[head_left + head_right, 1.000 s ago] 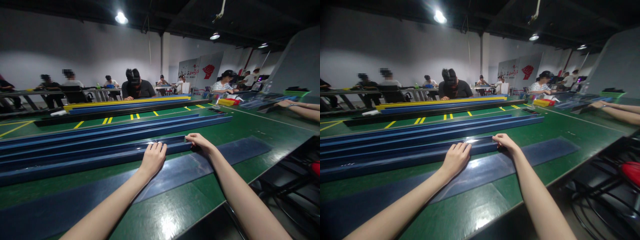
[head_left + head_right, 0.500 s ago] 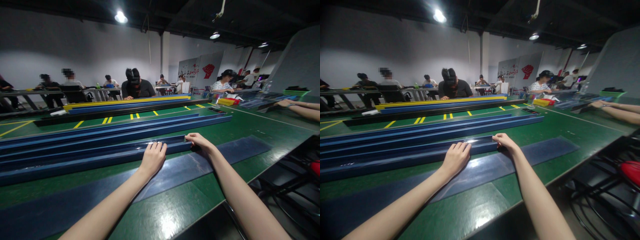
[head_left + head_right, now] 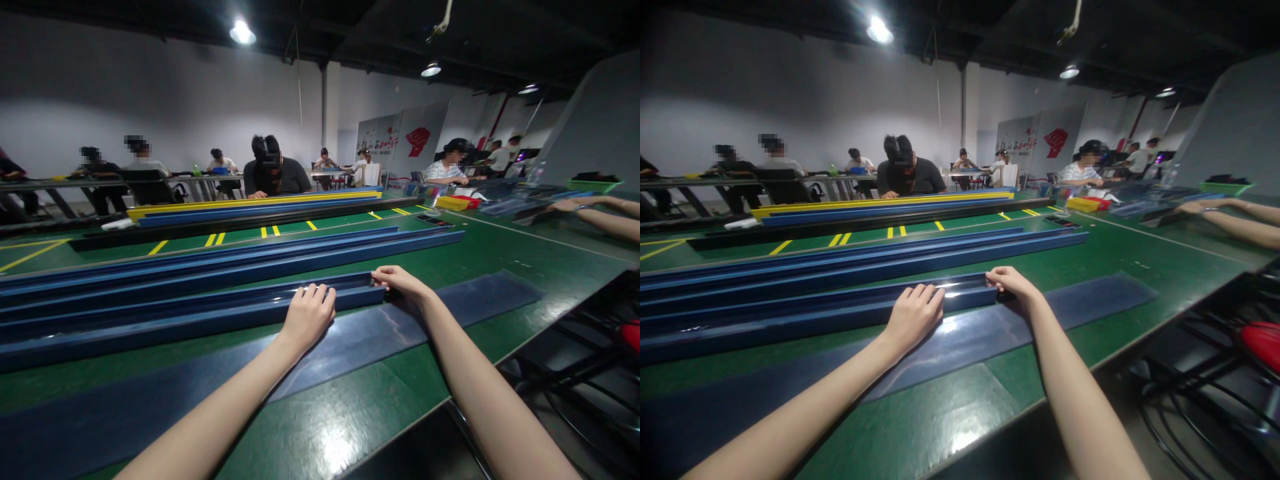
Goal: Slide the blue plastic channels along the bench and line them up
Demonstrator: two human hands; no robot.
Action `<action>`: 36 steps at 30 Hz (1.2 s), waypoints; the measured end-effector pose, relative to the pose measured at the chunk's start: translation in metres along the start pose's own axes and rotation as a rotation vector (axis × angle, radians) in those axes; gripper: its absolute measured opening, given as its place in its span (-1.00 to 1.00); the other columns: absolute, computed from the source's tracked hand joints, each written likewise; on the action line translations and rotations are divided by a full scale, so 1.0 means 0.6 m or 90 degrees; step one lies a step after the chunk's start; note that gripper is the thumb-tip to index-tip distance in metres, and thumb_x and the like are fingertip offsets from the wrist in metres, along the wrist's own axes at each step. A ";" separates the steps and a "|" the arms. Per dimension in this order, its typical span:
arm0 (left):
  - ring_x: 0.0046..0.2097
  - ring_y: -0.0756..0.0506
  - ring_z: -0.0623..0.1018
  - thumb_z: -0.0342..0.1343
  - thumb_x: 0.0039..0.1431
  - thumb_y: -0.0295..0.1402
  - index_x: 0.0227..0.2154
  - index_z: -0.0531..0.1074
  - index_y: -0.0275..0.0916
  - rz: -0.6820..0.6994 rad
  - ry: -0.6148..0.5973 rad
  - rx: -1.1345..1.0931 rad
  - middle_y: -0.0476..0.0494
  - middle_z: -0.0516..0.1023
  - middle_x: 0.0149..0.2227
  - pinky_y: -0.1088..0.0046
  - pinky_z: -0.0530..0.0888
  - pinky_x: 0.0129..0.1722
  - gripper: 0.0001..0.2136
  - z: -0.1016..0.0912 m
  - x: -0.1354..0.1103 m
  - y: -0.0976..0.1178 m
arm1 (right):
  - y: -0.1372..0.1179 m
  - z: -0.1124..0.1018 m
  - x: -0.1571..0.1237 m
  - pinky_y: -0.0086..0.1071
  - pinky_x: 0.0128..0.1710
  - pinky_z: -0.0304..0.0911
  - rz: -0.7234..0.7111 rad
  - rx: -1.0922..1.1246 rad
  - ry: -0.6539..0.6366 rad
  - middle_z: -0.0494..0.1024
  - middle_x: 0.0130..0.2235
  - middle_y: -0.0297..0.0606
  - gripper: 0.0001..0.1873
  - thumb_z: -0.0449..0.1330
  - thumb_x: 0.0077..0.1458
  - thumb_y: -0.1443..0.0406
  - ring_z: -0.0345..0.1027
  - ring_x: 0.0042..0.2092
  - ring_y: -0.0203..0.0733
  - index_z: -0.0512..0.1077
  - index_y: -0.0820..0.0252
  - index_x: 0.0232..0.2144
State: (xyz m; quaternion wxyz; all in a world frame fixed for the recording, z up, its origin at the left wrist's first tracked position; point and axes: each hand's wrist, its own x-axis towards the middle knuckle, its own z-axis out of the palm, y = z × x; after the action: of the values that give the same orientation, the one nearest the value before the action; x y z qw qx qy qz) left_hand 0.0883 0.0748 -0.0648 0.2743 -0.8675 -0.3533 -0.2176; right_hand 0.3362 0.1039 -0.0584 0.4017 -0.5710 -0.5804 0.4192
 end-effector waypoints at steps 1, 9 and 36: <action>-0.26 -0.13 0.39 -0.08 0.12 -0.42 -0.23 0.34 -0.27 -0.001 0.001 0.002 -0.15 0.42 -0.31 0.35 0.27 -0.34 -0.82 0.001 0.000 0.000 | 0.001 0.000 0.001 -0.51 -0.61 -0.08 0.001 -0.005 0.004 0.26 -0.63 -0.41 -0.65 0.21 -0.23 0.07 0.00 -0.60 -0.47 0.29 0.26 -0.65; -0.22 -0.13 0.39 -0.09 0.17 -0.42 -0.18 0.33 -0.24 -0.034 0.002 0.009 -0.14 0.43 -0.24 0.35 0.26 -0.31 -0.81 0.014 0.001 -0.003 | 0.010 0.002 0.013 -0.53 -0.58 0.00 -0.014 -0.022 0.058 0.37 -0.52 -0.30 -0.70 0.20 -0.22 0.11 0.11 -0.51 -0.41 0.33 0.26 -0.63; -0.28 -0.10 0.39 -0.15 0.20 -0.44 -0.16 0.32 -0.29 -0.011 -0.005 -0.007 -0.15 0.43 -0.31 0.39 0.22 -0.36 -0.78 0.019 0.000 -0.005 | 0.026 -0.010 0.021 -0.48 -0.59 -0.05 -0.009 -0.059 0.045 0.25 -0.68 -0.42 -0.69 0.23 -0.30 0.11 0.05 -0.61 -0.44 0.35 0.28 -0.65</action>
State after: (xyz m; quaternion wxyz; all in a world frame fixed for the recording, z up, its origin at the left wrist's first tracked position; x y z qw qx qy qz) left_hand 0.0882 0.0841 -0.0725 0.2660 -0.8670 -0.3604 -0.2182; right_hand 0.3466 0.1166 -0.0715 0.3977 -0.5994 -0.5886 0.3688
